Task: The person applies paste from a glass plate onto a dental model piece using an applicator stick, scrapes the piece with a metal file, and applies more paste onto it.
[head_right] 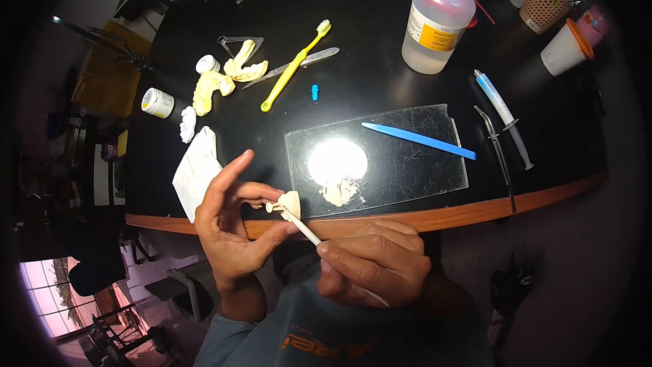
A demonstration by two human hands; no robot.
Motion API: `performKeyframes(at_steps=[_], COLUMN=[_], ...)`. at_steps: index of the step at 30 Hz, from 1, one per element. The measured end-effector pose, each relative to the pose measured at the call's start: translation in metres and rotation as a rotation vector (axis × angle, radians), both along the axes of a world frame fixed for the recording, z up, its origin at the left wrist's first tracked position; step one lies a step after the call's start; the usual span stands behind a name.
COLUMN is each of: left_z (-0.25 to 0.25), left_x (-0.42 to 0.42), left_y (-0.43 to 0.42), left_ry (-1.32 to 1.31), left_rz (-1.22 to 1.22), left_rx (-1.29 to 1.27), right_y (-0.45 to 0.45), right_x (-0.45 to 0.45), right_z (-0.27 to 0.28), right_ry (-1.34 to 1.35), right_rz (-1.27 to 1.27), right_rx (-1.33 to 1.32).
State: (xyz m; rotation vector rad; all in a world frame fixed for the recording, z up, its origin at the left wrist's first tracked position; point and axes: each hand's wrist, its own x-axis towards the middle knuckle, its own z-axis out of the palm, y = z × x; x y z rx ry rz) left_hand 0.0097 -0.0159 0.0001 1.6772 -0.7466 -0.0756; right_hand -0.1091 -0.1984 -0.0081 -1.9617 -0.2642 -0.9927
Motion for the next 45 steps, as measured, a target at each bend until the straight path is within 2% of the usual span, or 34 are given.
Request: performKeyframes(at_steps=[40,45], left_z=[-0.0004,-0.0006], left_x=[-0.0021,0.0001], left_y=[0.0008,-0.0009], left_ry=[0.053,-0.017], left_rz=[0.017,0.015], left_rx=[0.038,0.009], right_y=[-0.0009,-0.0019], right_x=[0.0005,0.0011], right_z=[-0.0014,0.0011], right_ry=[-0.018,-0.015], right_rz=[0.025,0.036], right_rx=[0.005,0.001])
